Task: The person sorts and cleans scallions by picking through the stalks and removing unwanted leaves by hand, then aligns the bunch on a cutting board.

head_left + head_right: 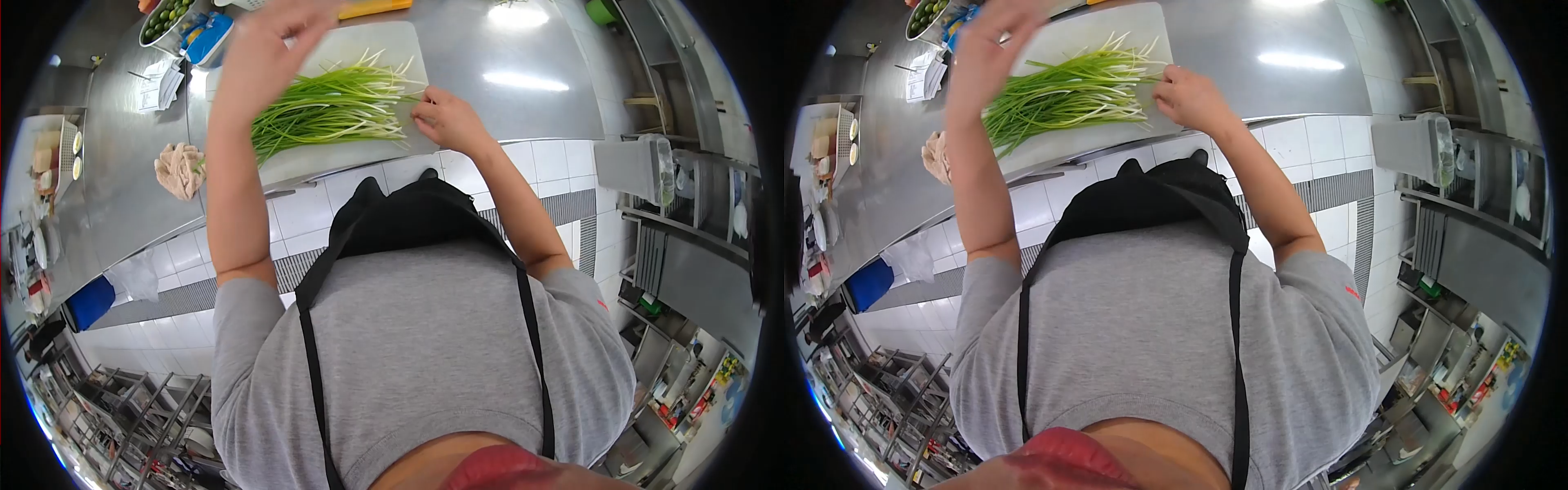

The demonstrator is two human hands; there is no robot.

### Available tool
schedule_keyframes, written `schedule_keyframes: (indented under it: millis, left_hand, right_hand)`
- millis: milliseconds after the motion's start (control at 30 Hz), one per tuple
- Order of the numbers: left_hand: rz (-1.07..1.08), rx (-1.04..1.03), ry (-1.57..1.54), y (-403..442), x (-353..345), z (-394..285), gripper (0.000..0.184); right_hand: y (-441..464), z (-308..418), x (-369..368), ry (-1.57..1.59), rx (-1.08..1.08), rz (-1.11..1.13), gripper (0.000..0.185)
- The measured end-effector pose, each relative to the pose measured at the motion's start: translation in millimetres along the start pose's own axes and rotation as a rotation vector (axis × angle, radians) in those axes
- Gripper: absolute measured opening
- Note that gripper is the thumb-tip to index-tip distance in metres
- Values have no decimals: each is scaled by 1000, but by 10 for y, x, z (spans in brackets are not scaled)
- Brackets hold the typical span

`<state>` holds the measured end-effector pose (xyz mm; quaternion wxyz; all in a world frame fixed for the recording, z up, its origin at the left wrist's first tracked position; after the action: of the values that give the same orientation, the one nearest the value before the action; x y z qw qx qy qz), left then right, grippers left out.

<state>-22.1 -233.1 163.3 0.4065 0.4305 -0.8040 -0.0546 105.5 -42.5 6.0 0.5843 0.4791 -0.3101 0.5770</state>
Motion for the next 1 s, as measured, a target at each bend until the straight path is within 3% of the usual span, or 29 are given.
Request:
schedule_keyframes:
  millis: [67, 167, 300, 400, 433, 500, 533, 600, 733, 833, 1000]
  left_hand:
    - [230, -35, 68, -248, -336, 203, 19]
    - [240, -14, 192, -634, -649, 518, 27]
    - [-37, -50, 134, -835, -558, 393, 27]
    - [-124, 168, -91, -1155, -473, 359, 24]
    - [-207, 388, -440, -1311, -528, 459, 24]
    - [-371, 816, -1149, -1726, -852, 554, 24]
    - [-414, 920, -1382, -1833, -984, 487, 34]
    - [-572, 1109, -1557, -2029, -1205, 524, 43]
    - [-751, 1003, -1748, -1941, -1272, 611, 41]
    - [-752, 894, -1801, -1721, -1288, 721, 41]
    - [-618, 984, -1699, -1535, -1260, 873, 45]
  right_hand:
    - [25, -35, 41, 3, -47, -54, 11]
    - [26, -66, -17, -80, -108, -124, 13]
    - [27, -96, -103, -46, -99, -71, 17]
    - [70, -103, 39, 13, -109, -113, 28]
    - [148, -78, 146, 20, -105, -138, 32]
    - [486, 193, 303, 40, 102, -162, 53]
    - [646, 352, 289, 54, 205, -175, 63]
    - [955, 584, -60, -192, 306, -71, 82]
    - [1115, 762, -548, -313, 366, 157, 103]
    - [1043, 847, -530, -90, 309, 408, 95]
    - [1075, 788, -578, -53, 166, 382, 77]
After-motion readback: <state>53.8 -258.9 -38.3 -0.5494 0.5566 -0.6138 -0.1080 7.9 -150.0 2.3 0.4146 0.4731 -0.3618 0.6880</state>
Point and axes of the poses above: each hand's wrist, its own y-axis towards the middle knuckle, its own x-axis out of the back of the hand, z = x × y, the point moved 5 cm from there along y, towards the middle knuckle, and after that the axes turned 8 degrees about -y, right-handed, at the moved point
